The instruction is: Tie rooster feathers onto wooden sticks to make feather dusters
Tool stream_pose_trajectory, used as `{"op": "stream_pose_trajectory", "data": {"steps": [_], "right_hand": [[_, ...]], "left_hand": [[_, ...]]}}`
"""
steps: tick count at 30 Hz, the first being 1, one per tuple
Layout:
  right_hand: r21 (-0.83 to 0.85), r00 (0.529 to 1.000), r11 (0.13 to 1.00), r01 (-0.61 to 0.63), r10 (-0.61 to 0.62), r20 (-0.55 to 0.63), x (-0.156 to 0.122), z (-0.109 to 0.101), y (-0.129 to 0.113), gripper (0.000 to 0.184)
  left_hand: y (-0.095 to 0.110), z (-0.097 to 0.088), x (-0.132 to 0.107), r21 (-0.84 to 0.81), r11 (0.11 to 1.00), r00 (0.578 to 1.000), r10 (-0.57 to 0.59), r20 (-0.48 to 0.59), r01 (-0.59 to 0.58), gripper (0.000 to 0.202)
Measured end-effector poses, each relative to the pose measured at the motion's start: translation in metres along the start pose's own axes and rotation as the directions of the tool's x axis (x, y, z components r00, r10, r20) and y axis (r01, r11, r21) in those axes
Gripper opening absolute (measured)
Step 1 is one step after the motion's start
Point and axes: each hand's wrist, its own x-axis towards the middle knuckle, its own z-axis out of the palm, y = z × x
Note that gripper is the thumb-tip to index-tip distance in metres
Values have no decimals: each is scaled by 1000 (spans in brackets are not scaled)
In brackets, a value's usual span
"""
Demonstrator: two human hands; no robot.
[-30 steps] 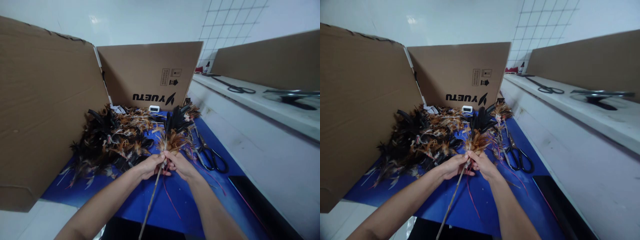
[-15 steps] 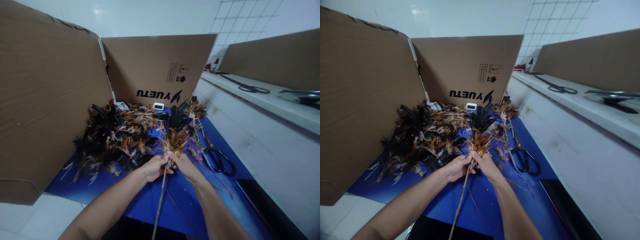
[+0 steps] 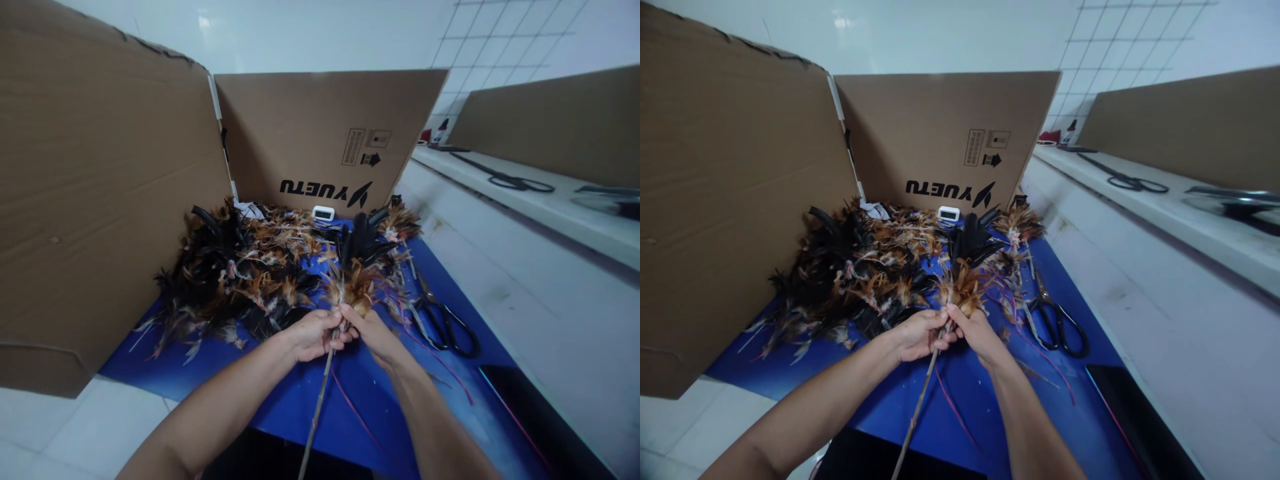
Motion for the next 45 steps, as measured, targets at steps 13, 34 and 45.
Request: {"op": "stream_pose_trajectory", "data": {"steps": [13, 34, 45], "right_hand": [[153, 990, 988, 28, -48, 129, 2, -2, 6, 41], [265, 990, 961, -83, 50, 128, -2, 3, 0, 34], [263, 994, 965, -19, -9, 105, -1, 4, 6, 35]], "left_hand": [[3, 3, -5, 57, 998, 998, 31, 52, -34, 25], [4, -6, -2, -121, 987, 989, -90, 119, 105, 12], [2, -5, -4, -104, 985, 980, -121, 155, 138, 22]]}}
